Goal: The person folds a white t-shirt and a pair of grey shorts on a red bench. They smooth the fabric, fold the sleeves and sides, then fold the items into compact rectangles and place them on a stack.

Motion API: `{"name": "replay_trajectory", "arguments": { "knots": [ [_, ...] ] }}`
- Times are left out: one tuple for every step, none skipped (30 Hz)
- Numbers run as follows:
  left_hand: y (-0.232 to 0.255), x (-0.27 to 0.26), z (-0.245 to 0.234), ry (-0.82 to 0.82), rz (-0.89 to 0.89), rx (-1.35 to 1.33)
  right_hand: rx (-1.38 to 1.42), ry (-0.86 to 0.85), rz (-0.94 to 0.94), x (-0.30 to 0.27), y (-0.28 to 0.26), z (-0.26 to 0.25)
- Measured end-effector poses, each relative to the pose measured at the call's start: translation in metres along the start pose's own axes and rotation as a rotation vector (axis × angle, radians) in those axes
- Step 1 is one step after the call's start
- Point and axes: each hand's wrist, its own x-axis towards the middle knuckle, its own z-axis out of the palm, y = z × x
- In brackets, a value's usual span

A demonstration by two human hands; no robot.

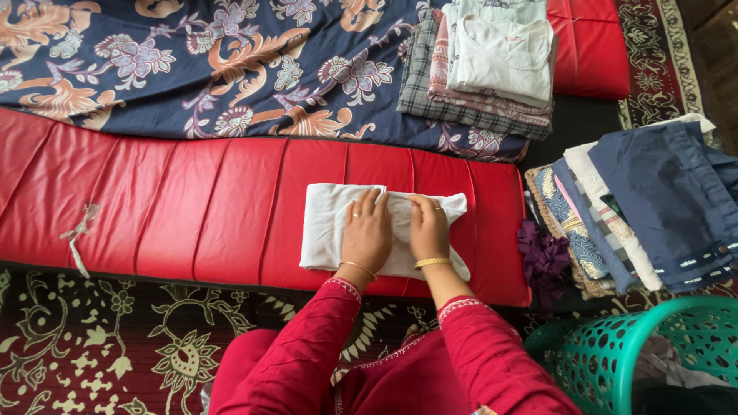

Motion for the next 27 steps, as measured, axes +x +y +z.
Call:
{"name": "replay_trajectory", "arguments": {
  "knots": [
    [0.000,-0.002,0.007,0.043,0.076,0.052,-0.099,-0.003,-0.085,-0.004,-0.002,0.001],
    [-0.002,-0.006,0.014,0.037,0.100,0.106,-0.197,-0.007,-0.169,-0.009,-0.004,0.003],
    [-0.004,-0.011,0.020,0.029,0.125,0.160,-0.291,-0.045,-0.193,-0.015,-0.007,0.005],
    [-0.006,-0.014,0.025,0.021,0.150,0.214,-0.385,-0.084,-0.217,-0.022,-0.009,0.006],
    [-0.009,-0.015,0.030,-0.005,0.154,0.226,-0.477,-0.124,-0.241,-0.023,-0.009,0.008],
    [-0.011,-0.016,0.034,-0.032,0.158,0.237,-0.496,-0.165,-0.208,-0.022,-0.008,0.007],
    [-0.015,-0.020,0.036,-0.062,0.156,0.251,-0.511,-0.212,-0.175,-0.024,-0.008,0.007],
    [-0.018,-0.023,0.037,-0.087,0.153,0.244,-0.527,-0.258,-0.142,-0.025,-0.007,0.007],
    [-0.020,-0.022,0.037,-0.107,0.156,0.237,-0.532,-0.282,-0.143,-0.023,-0.005,0.006],
    [-0.020,-0.021,0.036,-0.127,0.158,0.230,-0.537,-0.306,-0.143,-0.022,-0.004,0.005],
    [-0.020,-0.019,0.036,-0.115,0.166,0.244,-0.544,-0.327,-0.145,-0.019,-0.002,0.005],
    [-0.019,-0.017,0.034,-0.103,0.174,0.259,-0.552,-0.340,-0.141,-0.018,0.000,0.005],
    [-0.018,-0.017,0.033,-0.091,0.179,0.273,-0.560,-0.354,-0.138,-0.017,0.002,0.006],
    [-0.016,-0.017,0.030,-0.120,0.172,0.279,-0.568,-0.369,-0.135,-0.017,0.004,0.007],
    [-0.014,-0.015,0.027,-0.145,0.163,0.285,-0.566,-0.381,-0.135,-0.016,0.005,0.007],
    [-0.011,-0.014,0.024,-0.170,0.155,0.292,-0.564,-0.393,-0.135,-0.014,0.006,0.007],
    [-0.011,-0.011,0.019,-0.195,0.143,0.215,-0.558,-0.403,-0.135,-0.013,0.007,0.007],
    [-0.010,-0.008,0.014,-0.221,0.131,0.139,-0.523,-0.424,-0.129,-0.010,0.007,0.006],
    [-0.010,-0.007,0.009,-0.250,0.118,0.060,-0.489,-0.449,-0.119,-0.008,0.009,0.003],
    [-0.012,-0.008,0.003,-0.176,0.076,-0.038,-0.454,-0.473,-0.110,-0.008,0.010,0.000],
    [-0.018,-0.008,-0.005,-0.100,0.039,-0.136,-0.400,-0.433,-0.101,-0.009,0.010,-0.004],
    [-0.026,-0.009,-0.013,-0.024,0.001,-0.234,-0.347,-0.393,-0.093,-0.012,0.009,-0.009],
    [-0.035,-0.013,-0.022,0.117,-0.028,-0.250,-0.293,-0.355,-0.079,-0.018,0.007,-0.014],
    [-0.046,-0.017,-0.030,0.257,-0.058,-0.266,-0.322,-0.352,-0.116,-0.024,0.003,-0.016],
    [-0.054,-0.021,-0.036,0.304,-0.174,-0.169,-0.352,-0.348,-0.157,-0.029,-0.004,-0.016],
    [-0.062,-0.025,-0.042,0.350,-0.289,-0.071,-0.381,-0.344,-0.198,-0.033,-0.012,-0.013],
    [-0.069,-0.026,-0.047,0.280,-0.391,-0.047,-0.442,-0.374,-0.226,-0.038,-0.022,-0.010]
  ]
}}
